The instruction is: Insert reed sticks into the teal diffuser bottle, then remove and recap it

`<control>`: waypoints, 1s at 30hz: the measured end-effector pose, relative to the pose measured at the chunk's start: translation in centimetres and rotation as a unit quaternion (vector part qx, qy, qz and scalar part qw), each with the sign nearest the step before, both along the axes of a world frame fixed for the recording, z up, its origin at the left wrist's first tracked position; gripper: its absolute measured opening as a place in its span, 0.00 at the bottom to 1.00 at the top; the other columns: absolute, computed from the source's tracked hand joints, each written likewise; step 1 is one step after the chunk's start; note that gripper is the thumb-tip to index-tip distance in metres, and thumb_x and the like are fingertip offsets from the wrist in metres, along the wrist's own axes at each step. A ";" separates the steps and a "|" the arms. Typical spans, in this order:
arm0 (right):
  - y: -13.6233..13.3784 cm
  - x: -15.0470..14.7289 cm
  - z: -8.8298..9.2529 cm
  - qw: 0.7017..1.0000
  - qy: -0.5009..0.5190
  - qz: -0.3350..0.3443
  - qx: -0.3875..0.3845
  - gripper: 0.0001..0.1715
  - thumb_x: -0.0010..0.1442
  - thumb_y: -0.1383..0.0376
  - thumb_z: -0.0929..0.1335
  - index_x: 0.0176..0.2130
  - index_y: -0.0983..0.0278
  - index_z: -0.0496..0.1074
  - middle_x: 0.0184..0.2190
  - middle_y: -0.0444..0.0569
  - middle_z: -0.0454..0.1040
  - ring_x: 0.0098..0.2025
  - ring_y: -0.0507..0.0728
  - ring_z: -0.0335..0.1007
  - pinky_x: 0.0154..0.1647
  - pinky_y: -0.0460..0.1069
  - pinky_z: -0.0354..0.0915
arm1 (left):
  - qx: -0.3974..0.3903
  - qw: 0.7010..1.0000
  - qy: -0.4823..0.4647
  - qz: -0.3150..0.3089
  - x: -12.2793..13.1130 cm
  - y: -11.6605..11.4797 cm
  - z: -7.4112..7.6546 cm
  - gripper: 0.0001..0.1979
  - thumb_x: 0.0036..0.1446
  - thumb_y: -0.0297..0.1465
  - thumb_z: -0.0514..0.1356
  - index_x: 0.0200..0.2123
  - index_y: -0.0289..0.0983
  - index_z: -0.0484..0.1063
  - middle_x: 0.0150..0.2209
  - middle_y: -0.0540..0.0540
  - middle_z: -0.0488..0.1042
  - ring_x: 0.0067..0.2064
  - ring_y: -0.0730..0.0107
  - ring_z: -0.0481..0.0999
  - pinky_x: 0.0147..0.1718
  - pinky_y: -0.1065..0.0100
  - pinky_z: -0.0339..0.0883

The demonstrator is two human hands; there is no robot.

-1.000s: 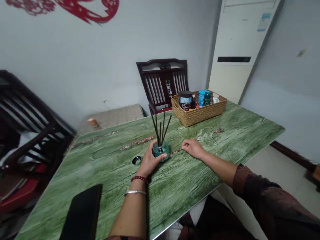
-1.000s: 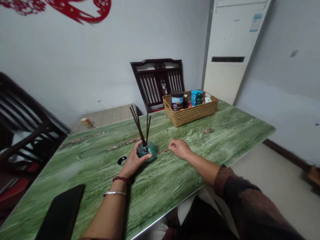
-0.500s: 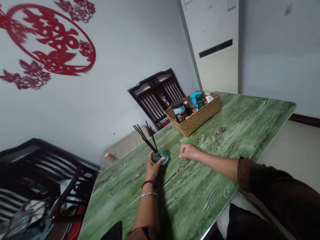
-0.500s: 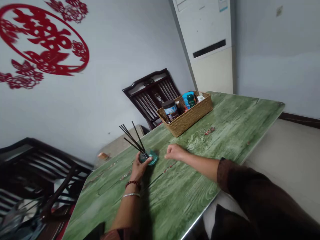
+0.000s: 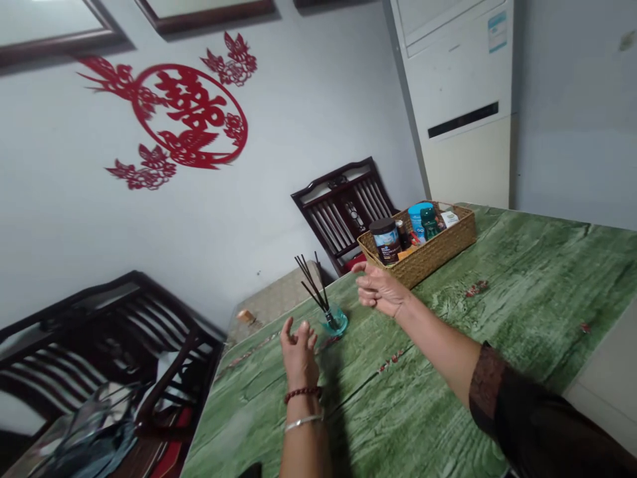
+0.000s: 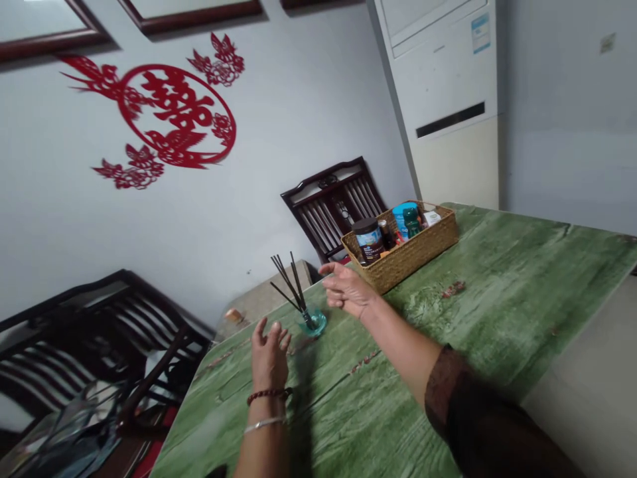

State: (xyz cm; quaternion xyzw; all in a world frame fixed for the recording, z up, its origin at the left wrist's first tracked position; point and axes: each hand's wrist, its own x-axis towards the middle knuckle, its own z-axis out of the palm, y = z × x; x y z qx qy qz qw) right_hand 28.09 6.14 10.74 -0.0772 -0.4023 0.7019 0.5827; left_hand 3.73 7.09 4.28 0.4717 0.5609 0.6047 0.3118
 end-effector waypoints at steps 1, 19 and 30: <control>-0.4 0.2 1.0 0.999 0.025 0.008 0.023 0.25 0.46 0.63 0.77 0.42 0.59 0.66 0.15 0.28 0.49 0.16 0.44 0.35 0.17 0.42 0.44 | 0.019 0.997 -0.073 -0.022 -0.1 -1.1 0.6 0.29 0.53 0.47 0.65 0.55 0.47 0.63 0.35 0.54 0.66 0.33 0.76 0.72 0.37 0.69 0.70; 1.9 -0.2 -12.3 0.989 -0.036 0.084 -0.116 0.39 0.46 0.68 0.75 0.56 0.53 0.66 0.15 0.28 0.41 0.17 0.46 0.30 0.20 0.43 0.38 | 0.019 0.874 -0.429 -0.226 1.7 -9.2 -2.8 0.37 0.56 0.20 0.63 0.61 0.62 0.64 0.21 0.58 0.54 0.18 0.84 0.56 0.19 0.84 0.59; 3.3 -1.1 -12.9 0.985 -0.126 -0.023 -0.114 0.37 0.48 0.62 0.76 0.56 0.57 0.67 0.17 0.30 0.55 0.17 0.46 0.46 0.22 0.44 0.54 | 0.043 0.864 -0.450 -0.222 0.6 -9.2 -1.0 0.23 0.59 0.28 0.65 0.57 0.51 0.70 0.19 0.59 0.54 0.17 0.83 0.55 0.19 0.82 0.60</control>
